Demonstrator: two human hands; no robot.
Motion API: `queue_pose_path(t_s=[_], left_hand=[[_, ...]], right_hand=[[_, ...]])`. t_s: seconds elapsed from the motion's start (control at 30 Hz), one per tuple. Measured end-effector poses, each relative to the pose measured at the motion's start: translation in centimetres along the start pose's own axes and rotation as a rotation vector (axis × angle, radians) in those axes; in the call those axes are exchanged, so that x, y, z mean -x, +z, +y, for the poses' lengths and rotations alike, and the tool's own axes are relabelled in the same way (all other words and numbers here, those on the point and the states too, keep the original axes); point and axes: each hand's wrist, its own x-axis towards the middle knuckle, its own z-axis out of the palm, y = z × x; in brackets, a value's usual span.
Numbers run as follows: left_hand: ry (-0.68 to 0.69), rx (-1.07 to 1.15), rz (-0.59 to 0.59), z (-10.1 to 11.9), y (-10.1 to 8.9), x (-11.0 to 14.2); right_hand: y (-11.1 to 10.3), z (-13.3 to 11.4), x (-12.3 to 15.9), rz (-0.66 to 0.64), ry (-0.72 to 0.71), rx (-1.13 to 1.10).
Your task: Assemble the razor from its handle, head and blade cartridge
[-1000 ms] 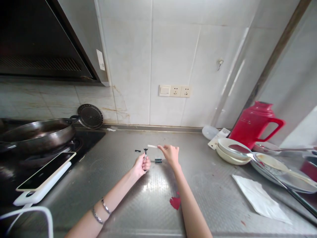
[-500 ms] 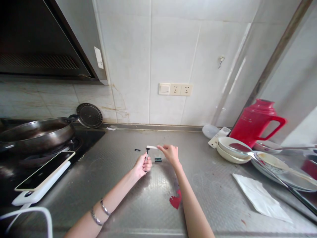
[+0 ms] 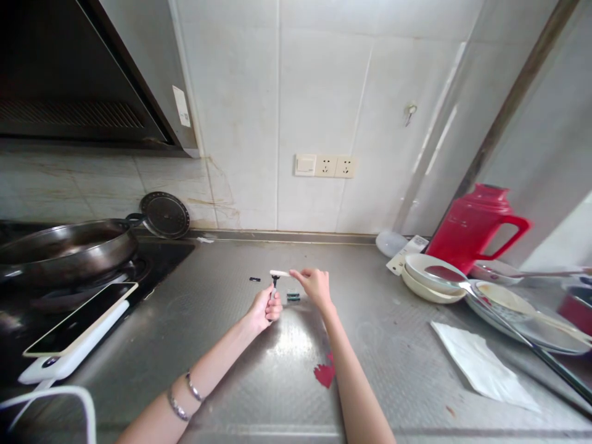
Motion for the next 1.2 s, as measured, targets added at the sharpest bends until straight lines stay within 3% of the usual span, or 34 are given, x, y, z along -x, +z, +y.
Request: queue_pose_path(t_s=[0.1, 0.23, 0.37, 0.53, 0.67, 0.8, 0.93, 1.07, 1.2], left_hand=[[-0.005, -0.025, 0.009, -0.4, 0.1, 0.0], [-0.007, -0.049, 0.015, -0.7, 0.1, -0.1], [0.015, -0.053, 0.013, -0.6, 0.1, 0.0], [0.021, -0.052, 0.006, -0.5, 0.0, -0.1], [0.034, -0.052, -0.003, -0.4, -0.1, -0.2], [0.038, -0.059, -0.006, -0.3, 0.0, 0.0], [0.044, -0.058, -0.037, -0.2, -0.1, 0.0], [0.034, -0.059, -0.052, -0.2, -0.1, 0.0], [0.035, -0.067, -0.051, -0.2, -0.1, 0.1]], right_hand=[[0.0, 0.2, 0.1, -0.05, -0.005, -0.024], [0.0, 0.6, 0.2, 0.011, 0.034, -0.022], [0.1, 1.0, 0.2, -0.068, 0.027, -0.079], [0.1, 1.5, 0.1, 0.051, 0.035, -0.004], [-0.2, 2.0, 0.1, -0.056, -0.003, -0.077], [-0.6, 2.3, 0.1, 0.035, 0.015, -0.034], [-0.4, 2.7, 0.1, -0.025, 0.014, -0.079], [-0.1, 3.1, -0.1, 0.015, 0.067, -0.093], [0.0, 3.1, -0.1, -0.061, 0.053, -0.143]])
